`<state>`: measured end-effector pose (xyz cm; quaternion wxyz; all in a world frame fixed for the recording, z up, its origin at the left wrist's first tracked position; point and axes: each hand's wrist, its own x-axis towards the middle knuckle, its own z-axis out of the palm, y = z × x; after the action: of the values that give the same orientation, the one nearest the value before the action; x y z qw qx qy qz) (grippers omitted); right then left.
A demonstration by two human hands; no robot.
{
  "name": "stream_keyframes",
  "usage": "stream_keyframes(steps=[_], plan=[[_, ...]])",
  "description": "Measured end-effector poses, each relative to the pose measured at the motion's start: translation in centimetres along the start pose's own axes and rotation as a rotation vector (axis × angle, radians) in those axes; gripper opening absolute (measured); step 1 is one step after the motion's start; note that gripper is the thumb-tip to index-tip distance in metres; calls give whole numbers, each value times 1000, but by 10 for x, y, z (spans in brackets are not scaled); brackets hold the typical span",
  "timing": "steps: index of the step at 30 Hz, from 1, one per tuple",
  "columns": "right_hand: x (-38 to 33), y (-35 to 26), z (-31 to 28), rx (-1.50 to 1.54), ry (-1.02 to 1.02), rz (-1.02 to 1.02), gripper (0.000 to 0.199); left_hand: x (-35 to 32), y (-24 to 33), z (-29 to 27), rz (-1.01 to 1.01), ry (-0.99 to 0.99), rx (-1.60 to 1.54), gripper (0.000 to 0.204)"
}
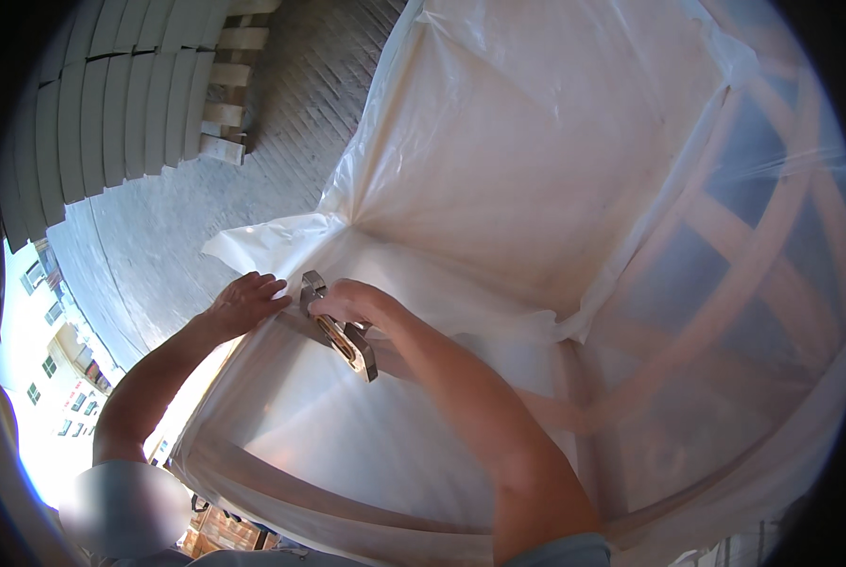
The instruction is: The person wraps a wooden chair frame with a large white plastic sheet, smoothing it over the seat and backrest. They use a staple gun to secure the plastic to the underside of the chair, then lift and reposition the chair to continue stapling along the edges.
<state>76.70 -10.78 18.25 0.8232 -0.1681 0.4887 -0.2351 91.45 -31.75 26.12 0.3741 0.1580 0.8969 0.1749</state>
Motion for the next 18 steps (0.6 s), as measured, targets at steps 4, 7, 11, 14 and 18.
stream_keyframes(steps=[4, 7, 11, 14, 18], plan=[[0, -2, 27, 34, 100, 28, 57, -3, 1, -1, -25, -19, 5, 45], [-10, 1, 28, 101, 129, 27, 55, -2, -1, -5, -84, -14, -21, 43], [-52, 47, 7, 604, 122, -64, 54, 10, -6, -16, -329, 107, -80, 37], [-94, 112, -32, 909, 495, -77, 45, 46, -11, -25, -423, 82, -222, 33], [-170, 216, -87, 1057, 1106, -74, 40, 126, 17, -9, -406, -193, -386, 49]])
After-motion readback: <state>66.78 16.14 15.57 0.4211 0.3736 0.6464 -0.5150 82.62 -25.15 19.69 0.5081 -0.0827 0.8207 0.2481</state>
